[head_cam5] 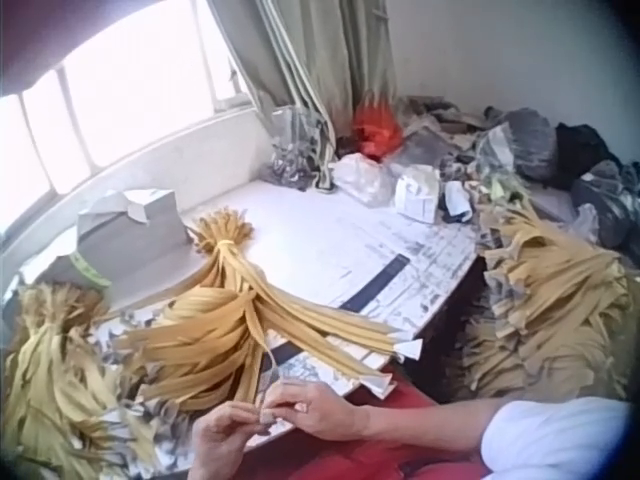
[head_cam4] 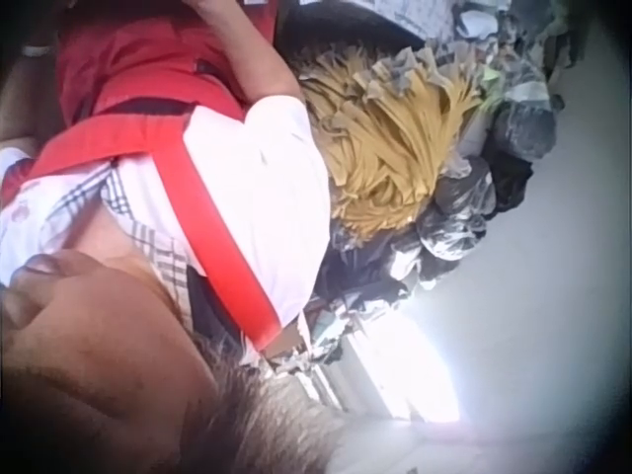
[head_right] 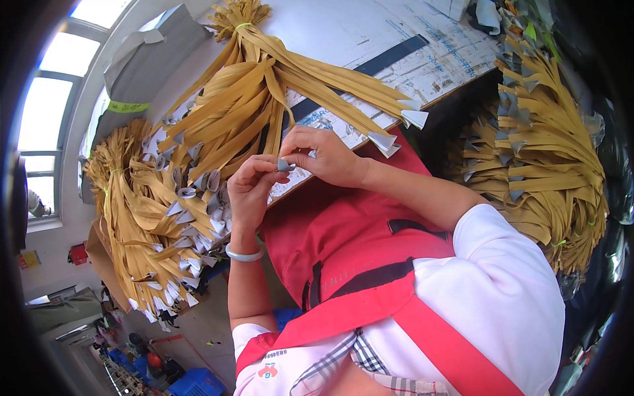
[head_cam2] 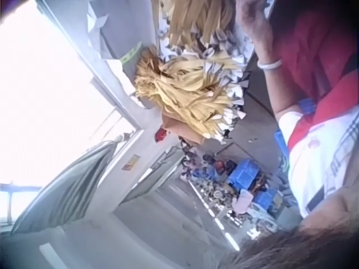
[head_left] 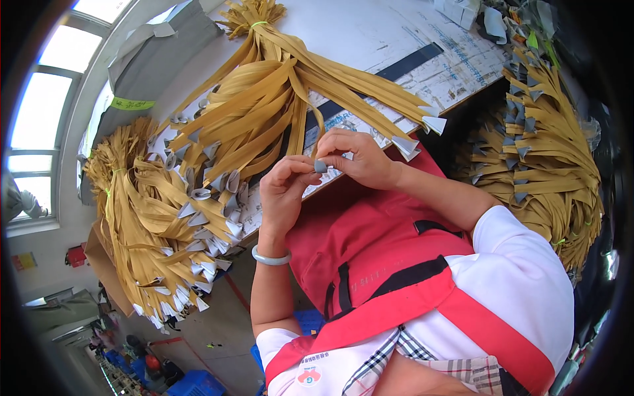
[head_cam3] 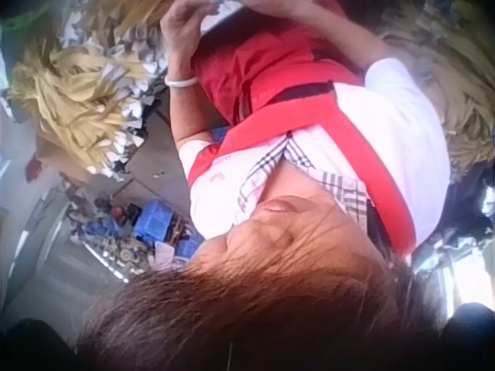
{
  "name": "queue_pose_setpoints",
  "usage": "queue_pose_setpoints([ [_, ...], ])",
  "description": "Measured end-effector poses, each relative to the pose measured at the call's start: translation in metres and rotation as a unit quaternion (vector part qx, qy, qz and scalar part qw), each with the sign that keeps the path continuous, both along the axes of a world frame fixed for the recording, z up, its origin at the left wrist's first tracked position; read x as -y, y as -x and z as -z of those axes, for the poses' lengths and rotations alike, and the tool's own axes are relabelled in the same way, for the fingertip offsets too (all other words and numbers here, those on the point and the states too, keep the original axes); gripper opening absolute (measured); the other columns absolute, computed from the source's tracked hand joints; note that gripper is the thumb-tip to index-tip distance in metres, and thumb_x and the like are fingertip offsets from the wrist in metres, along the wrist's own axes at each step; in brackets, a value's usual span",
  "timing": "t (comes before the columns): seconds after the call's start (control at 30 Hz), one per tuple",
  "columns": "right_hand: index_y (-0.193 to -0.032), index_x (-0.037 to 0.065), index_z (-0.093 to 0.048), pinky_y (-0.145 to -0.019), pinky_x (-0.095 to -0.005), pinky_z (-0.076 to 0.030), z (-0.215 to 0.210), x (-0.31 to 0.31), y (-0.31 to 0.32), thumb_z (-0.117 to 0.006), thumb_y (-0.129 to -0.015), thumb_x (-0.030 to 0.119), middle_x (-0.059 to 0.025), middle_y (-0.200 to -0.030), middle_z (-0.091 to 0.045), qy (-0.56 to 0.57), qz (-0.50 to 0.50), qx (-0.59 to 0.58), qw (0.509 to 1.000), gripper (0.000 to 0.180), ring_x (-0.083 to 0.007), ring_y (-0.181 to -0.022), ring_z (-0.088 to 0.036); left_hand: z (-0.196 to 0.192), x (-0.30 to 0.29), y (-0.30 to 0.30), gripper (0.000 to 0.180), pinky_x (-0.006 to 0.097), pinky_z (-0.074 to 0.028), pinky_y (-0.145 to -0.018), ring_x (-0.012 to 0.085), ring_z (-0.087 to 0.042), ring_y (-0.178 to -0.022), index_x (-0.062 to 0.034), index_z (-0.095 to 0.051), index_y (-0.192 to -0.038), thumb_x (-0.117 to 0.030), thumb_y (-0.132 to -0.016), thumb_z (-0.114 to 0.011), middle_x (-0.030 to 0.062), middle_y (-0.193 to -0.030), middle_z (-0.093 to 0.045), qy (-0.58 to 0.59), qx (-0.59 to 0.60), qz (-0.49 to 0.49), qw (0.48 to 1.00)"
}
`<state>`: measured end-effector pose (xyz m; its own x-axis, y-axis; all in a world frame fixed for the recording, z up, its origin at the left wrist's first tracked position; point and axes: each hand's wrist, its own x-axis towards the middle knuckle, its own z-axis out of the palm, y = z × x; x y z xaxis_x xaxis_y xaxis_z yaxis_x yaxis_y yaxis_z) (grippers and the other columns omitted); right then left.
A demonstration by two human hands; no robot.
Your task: The recorder is assembling yellow lanyards by attaching clips or labels at a workbench in a factory setting.
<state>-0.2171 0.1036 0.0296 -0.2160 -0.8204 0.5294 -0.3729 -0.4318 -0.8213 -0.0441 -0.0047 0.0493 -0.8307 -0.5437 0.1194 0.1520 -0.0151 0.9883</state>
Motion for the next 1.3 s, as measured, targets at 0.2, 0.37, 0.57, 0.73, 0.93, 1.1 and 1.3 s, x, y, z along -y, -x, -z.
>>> queue_pose_setpoints([
  [0.2, -0.093, 0.001, -0.064, -0.075, -0.0241, -0.046, -0.012, -0.013, -0.004, -0.068, -0.096, 0.012, 0.0001, -0.090, -0.059, -0.204, -0.042, 0.186, 0.960, 0.012, -0.0065, -0.084, -0.055, -0.009, -0.016, 0.007, 0.011, 0.030, -0.052, -0.067, 0.0240, -0.067, -0.078, 0.0015, -0.061, -0.089, 0.011, -0.084, -0.066, 0.0135, -0.091, -0.066, 0.338, 0.077, -0.074, 0.935],
  [0.37, -0.090, 0.002, -0.064, -0.072, -0.0233, -0.046, -0.002, -0.017, 0.001, -0.070, -0.095, 0.017, 0.0011, -0.083, -0.061, -0.202, -0.025, 0.249, 0.947, 0.017, -0.0059, -0.077, -0.054, -0.012, -0.018, -0.005, 0.014, 0.032, -0.052, -0.066, 0.0235, -0.065, -0.074, 0.0009, -0.058, -0.088, 0.014, -0.085, -0.061, 0.0125, -0.088, -0.064, 0.349, 0.058, -0.138, 0.925],
  [0.57, -0.090, 0.003, -0.065, -0.070, -0.0288, -0.048, 0.018, -0.079, 0.053, -0.071, -0.092, 0.016, -0.0041, -0.085, -0.061, -0.228, 0.149, 0.053, 0.961, 0.015, -0.0144, -0.075, -0.059, 0.004, 0.055, -0.104, 0.007, 0.025, -0.052, -0.071, 0.0111, -0.062, -0.080, -0.0006, -0.061, -0.106, 0.000, -0.098, -0.060, 0.0055, -0.100, -0.064, 0.189, 0.064, -0.461, 0.865],
  [0.73, -0.090, 0.005, -0.065, -0.071, -0.0340, -0.049, 0.017, -0.121, 0.079, -0.072, -0.087, 0.012, -0.0089, -0.091, -0.059, -0.334, 0.271, -0.087, 0.898, 0.011, -0.0260, -0.079, -0.061, 0.014, 0.024, -0.102, 0.008, 0.024, -0.051, -0.075, 0.0102, -0.060, -0.083, -0.0006, -0.063, -0.105, 0.001, -0.098, -0.060, 0.0037, -0.103, -0.063, 0.169, 0.097, -0.354, 0.915],
  [0.93, -0.093, 0.003, -0.062, -0.072, -0.0357, -0.050, -0.010, -0.101, 0.058, -0.071, -0.087, 0.006, -0.0103, -0.097, -0.060, -0.237, 0.077, -0.168, 0.954, 0.011, -0.0295, -0.085, -0.063, 0.011, -0.059, 0.017, 0.022, 0.030, -0.053, -0.079, 0.0235, -0.066, -0.091, -0.0004, -0.066, -0.106, 0.006, -0.085, -0.069, 0.0132, -0.109, -0.065, 0.365, 0.082, -0.081, 0.924],
  [1.1, -0.093, 0.003, -0.062, -0.074, -0.0347, -0.049, -0.038, -0.081, 0.039, -0.070, -0.090, 0.012, -0.0093, -0.094, -0.060, -0.200, 0.016, -0.124, 0.972, 0.012, -0.0268, -0.087, -0.062, -0.003, -0.064, 0.054, 0.022, 0.039, -0.051, -0.078, 0.0328, -0.062, -0.088, -0.0025, -0.066, -0.096, 0.005, -0.076, -0.071, 0.0133, -0.097, -0.064, 0.411, 0.074, -0.008, 0.908],
  [1.3, -0.094, 0.005, -0.061, -0.080, -0.0294, -0.049, -0.038, -0.055, 0.046, -0.073, -0.088, 0.008, -0.0049, -0.099, -0.060, -0.189, -0.126, 0.082, 0.971, 0.014, -0.0152, -0.090, -0.060, -0.015, -0.034, 0.036, 0.017, 0.034, -0.048, -0.077, 0.0274, -0.060, -0.085, -0.0011, -0.064, -0.085, 0.007, -0.073, -0.073, 0.0111, -0.088, -0.065, 0.310, 0.048, 0.015, 0.950],
])
